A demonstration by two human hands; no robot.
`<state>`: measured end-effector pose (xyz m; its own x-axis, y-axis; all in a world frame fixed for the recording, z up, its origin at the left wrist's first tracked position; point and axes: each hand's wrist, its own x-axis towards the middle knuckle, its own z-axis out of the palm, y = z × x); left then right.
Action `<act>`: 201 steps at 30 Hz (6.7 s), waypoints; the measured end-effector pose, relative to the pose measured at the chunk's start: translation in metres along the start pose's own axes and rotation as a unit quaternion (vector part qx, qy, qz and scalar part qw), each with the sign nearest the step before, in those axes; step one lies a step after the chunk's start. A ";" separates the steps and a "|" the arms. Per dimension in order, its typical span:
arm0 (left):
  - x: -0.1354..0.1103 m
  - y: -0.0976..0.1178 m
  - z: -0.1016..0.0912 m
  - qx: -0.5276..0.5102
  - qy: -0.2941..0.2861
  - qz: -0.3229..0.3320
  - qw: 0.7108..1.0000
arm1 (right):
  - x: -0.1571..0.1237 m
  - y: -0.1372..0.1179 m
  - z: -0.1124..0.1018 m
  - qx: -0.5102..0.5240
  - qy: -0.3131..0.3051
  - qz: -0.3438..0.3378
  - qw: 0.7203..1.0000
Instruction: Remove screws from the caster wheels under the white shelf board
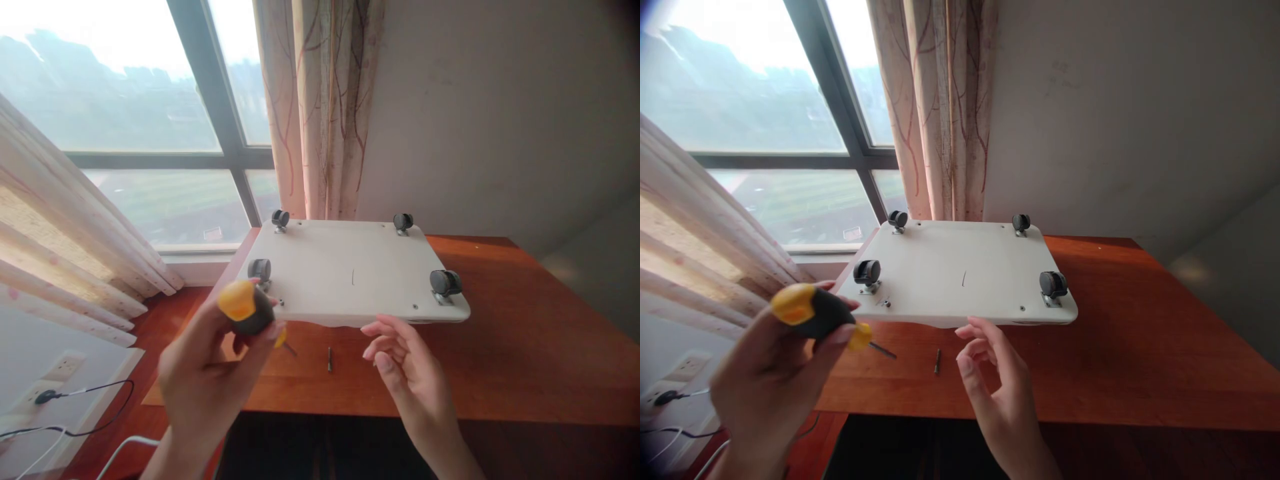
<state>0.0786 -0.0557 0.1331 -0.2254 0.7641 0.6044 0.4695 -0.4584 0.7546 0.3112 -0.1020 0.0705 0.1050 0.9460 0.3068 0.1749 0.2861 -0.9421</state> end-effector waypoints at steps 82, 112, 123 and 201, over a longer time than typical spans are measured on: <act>0.116 -0.035 0.033 -0.374 -0.089 0.065 0.921 | -0.006 0.104 -0.017 -0.170 0.024 0.002 0.985; 0.113 -0.025 0.034 -0.367 -0.033 0.121 0.922 | -0.006 0.106 -0.018 -0.174 0.005 0.006 0.985; 0.107 -0.024 0.038 -0.330 -0.015 0.140 0.933 | -0.007 0.106 -0.018 -0.178 0.003 0.006 0.984; 0.105 -0.029 0.033 -0.243 0.042 0.197 0.949 | -0.006 0.116 -0.020 -0.151 -0.001 -0.005 0.988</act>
<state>0.0696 0.0530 0.1657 -0.1907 0.4609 0.8667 0.0876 -0.8714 0.4826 0.3503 -0.0773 -0.0379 0.0988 0.9437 0.3157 0.4612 0.2377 -0.8549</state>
